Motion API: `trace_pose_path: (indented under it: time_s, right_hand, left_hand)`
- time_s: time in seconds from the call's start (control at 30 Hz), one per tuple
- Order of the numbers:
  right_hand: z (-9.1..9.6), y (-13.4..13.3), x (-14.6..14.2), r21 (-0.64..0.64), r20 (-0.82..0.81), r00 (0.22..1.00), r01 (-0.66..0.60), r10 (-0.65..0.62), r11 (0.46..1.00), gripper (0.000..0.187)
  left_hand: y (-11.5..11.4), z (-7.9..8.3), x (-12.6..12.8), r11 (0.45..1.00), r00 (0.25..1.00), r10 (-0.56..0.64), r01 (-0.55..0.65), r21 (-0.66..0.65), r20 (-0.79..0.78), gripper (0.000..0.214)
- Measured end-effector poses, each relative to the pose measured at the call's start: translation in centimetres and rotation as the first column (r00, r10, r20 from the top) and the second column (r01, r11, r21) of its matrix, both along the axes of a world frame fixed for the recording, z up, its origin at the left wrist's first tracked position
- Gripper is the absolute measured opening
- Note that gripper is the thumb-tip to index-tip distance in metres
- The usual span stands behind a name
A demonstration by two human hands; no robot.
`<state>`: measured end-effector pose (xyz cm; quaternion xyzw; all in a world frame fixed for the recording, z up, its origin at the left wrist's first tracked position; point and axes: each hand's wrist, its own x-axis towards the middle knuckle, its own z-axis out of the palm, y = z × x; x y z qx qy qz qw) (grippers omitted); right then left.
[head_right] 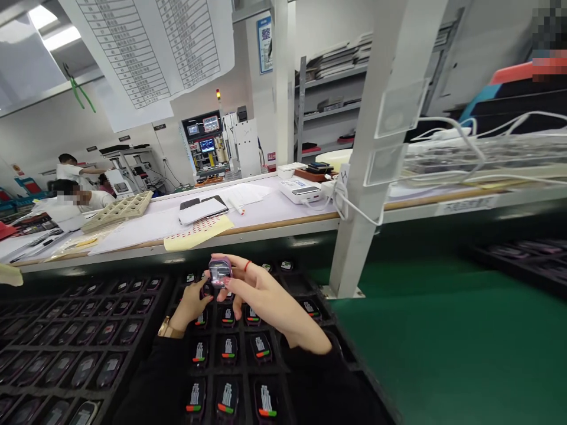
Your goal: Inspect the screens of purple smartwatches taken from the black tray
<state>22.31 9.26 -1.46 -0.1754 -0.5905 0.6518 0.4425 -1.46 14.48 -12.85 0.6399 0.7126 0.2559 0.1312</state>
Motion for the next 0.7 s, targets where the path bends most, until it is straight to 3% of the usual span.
trace_pose_path:
  time_s: [0.13, 0.27, 0.3, 0.37, 0.43, 0.53, 0.7]
  right_hand:
    - [-0.4, 0.5, -0.2, -0.016, -0.045, 0.999, 0.004, -0.005, 1.000, 0.047]
    - [-1.0, 1.2, -0.4, -0.060, -0.100, 0.995, -0.015, 0.009, 0.998, 0.052]
    - [-1.1, 1.3, -0.4, -0.064, -0.108, 0.994, -0.019, 0.012, 0.998, 0.053]
    - [-1.1, 1.3, -0.4, -0.061, -0.116, 0.993, -0.023, 0.016, 0.998, 0.054]
    - [-1.0, 1.2, -0.3, -0.052, -0.114, 0.993, -0.020, 0.014, 0.998, 0.054]
    - [-0.7, 0.6, -0.3, -0.042, -0.090, 0.996, 0.009, -0.013, 0.999, 0.051]
    - [-0.3, -0.2, -0.6, 0.002, -0.051, 0.998, 0.045, -0.045, 0.999, 0.044]
  left_hand:
    - [-0.5, 1.6, 1.2, 0.996, 0.987, -0.002, -0.013, 0.091, 0.162, 0.073]
    - [-2.9, 5.4, 3.2, 0.969, 0.891, -0.239, 0.191, 0.158, 0.387, 0.064]
    - [-3.6, 6.4, 3.6, 0.947, 0.840, -0.316, 0.256, 0.193, 0.441, 0.064]
    - [-5.2, 8.2, 4.3, 0.886, 0.637, -0.463, 0.349, 0.305, 0.617, 0.069]
    - [-6.5, 9.4, 4.8, 0.859, 0.548, -0.507, 0.386, 0.337, 0.665, 0.067]
    - [-7.7, 10.2, 5.2, 0.848, 0.538, -0.521, 0.411, 0.334, 0.662, 0.066]
    - [-8.3, 10.1, 5.4, 0.862, 0.662, -0.502, 0.327, 0.388, 0.556, 0.062]
